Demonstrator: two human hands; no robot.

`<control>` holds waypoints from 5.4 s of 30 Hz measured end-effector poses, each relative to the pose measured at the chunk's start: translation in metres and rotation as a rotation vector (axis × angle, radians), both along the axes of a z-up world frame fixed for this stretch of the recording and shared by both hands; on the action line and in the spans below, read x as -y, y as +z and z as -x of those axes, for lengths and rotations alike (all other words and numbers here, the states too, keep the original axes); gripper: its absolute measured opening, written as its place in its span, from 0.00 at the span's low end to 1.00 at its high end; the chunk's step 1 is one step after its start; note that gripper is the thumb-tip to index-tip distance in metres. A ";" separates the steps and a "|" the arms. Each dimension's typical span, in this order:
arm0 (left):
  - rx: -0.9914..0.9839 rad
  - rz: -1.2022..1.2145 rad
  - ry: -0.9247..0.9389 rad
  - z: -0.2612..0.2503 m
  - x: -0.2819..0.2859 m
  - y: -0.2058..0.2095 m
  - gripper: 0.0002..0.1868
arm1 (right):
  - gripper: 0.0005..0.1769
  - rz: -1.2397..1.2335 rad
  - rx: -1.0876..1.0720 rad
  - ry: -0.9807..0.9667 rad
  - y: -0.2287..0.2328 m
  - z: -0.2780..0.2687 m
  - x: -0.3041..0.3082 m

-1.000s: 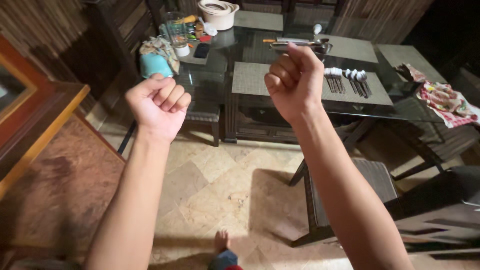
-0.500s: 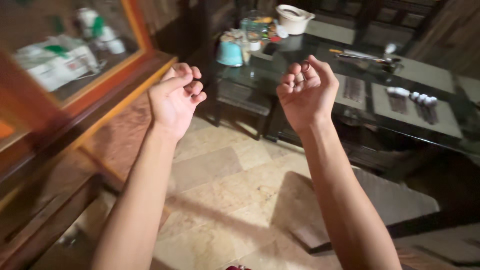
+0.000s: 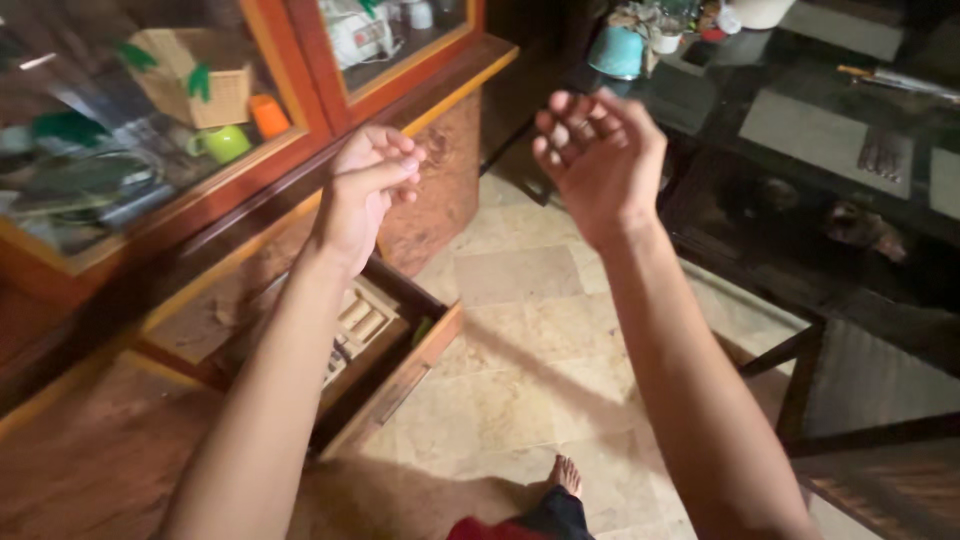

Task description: The person repeatedly retrieves knives and spoons from a wooden cutlery drawer and places them on placemats on a glass dining table. The person also briefly handles a cloth and places it in the drawer. The task involves arranging cutlery on the table.

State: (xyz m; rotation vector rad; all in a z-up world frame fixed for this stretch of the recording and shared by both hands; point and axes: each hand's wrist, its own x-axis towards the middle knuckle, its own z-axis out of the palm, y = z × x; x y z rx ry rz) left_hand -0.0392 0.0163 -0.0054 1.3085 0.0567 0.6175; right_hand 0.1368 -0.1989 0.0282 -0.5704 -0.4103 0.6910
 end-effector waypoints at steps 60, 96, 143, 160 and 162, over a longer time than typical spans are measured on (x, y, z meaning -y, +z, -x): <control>-0.867 -0.100 0.079 0.138 -0.382 -0.551 0.13 | 0.15 1.161 -0.203 0.109 -0.494 0.213 -0.364; -1.223 -0.588 -0.052 0.104 -0.390 -0.727 0.31 | 0.30 1.756 0.644 -0.096 -0.784 0.205 -0.441; -0.351 0.387 -0.108 -0.141 -0.260 -0.316 0.08 | 0.16 0.656 0.048 -0.467 -0.296 -0.046 -0.162; -0.208 0.577 -0.361 -0.217 -0.141 -0.124 0.08 | 0.12 0.315 0.015 -0.801 -0.156 -0.058 -0.054; -0.194 0.586 -0.362 -0.228 -0.132 -0.113 0.09 | 0.13 0.327 0.017 -0.840 -0.149 -0.063 -0.051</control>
